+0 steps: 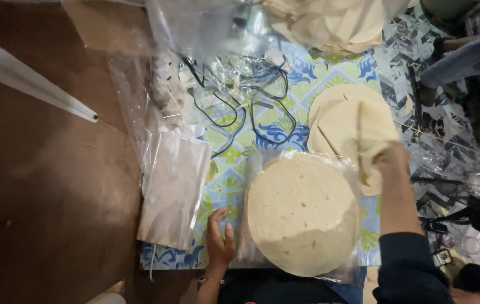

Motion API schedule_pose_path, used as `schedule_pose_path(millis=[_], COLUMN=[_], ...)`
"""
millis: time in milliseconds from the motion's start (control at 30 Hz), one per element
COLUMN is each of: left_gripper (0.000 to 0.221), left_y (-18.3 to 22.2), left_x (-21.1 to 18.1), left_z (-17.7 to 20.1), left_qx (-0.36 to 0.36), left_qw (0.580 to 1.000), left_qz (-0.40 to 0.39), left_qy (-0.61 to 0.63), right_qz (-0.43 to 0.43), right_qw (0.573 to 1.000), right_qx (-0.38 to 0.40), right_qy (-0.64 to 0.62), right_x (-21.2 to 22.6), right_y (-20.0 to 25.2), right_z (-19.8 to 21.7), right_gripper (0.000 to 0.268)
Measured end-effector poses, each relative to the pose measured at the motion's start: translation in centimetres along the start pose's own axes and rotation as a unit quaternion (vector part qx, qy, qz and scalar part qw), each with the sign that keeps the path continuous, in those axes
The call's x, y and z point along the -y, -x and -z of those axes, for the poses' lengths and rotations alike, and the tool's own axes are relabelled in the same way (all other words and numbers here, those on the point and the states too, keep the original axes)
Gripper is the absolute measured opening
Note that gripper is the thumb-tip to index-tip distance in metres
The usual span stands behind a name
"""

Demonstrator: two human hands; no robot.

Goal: The person stacks tortillas into plastic bags by hand and folds the bags to close them.

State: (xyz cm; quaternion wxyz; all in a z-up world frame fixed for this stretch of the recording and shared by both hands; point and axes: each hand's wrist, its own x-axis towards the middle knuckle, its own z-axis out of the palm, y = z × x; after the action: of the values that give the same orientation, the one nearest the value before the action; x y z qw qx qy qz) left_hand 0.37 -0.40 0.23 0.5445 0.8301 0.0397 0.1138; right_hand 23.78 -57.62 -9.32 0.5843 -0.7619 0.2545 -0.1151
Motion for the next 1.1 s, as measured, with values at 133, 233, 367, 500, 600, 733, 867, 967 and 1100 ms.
schedule_pose_path(millis=[133, 233, 367, 500, 600, 733, 867, 967, 1100], left_gripper=[0.043, 0.040, 0.038, 0.043, 0.063, 0.115, 0.068, 0.042, 0.016], left_y=[-0.1, 0.3, 0.0, -1.3, -1.1, 1.3, 2.7, 0.4, -5.1], left_x=[-0.2, 0.3, 0.5, -7.3, -15.5, -20.1, -18.0, -18.4, -22.9], left_z=[0.1, 0.2, -0.5, -0.8, -0.1, -2.6, -5.2, -3.5, 0.2], left_qx=[-0.009, -0.017, -0.054, -0.126, -0.003, 0.256, 0.439, 0.435, 0.269], left_qw=[1.000, 0.998, 0.989, 0.981, 0.986, 0.934, 0.739, 0.779, 0.939], left_qz=[-0.003, 0.000, 0.024, 0.015, -0.042, -0.168, 0.119, 0.130, -0.098], left_qy=[0.026, 0.066, 0.139, 0.148, 0.158, 0.183, 0.497, 0.433, 0.189], right_qz=[0.011, 0.018, 0.025, 0.033, 0.041, 0.050, 0.062, 0.157, 0.142], right_qw=[1.000, 0.999, 0.997, 0.995, 0.993, 0.989, 0.985, 0.950, 0.895], right_qx=[0.022, 0.034, 0.054, 0.077, 0.092, 0.110, 0.125, 0.266, 0.203], right_qy=[-0.015, -0.025, -0.038, -0.050, -0.062, -0.083, -0.098, 0.048, 0.372], right_x=[10.7, 12.1, 9.7, 9.4, 11.5, 17.1, 26.9, 31.7, 33.1], right_y=[4.8, 8.5, 13.8, 20.8, 26.4, 32.8, 36.2, 34.8, 32.5], right_z=[6.1, 8.7, 15.6, 21.4, 22.7, 18.5, 10.1, 7.5, 8.1], right_gripper=[0.015, 0.017, 0.021, 0.025, 0.028, 0.032, 0.035, 0.071, 0.046])
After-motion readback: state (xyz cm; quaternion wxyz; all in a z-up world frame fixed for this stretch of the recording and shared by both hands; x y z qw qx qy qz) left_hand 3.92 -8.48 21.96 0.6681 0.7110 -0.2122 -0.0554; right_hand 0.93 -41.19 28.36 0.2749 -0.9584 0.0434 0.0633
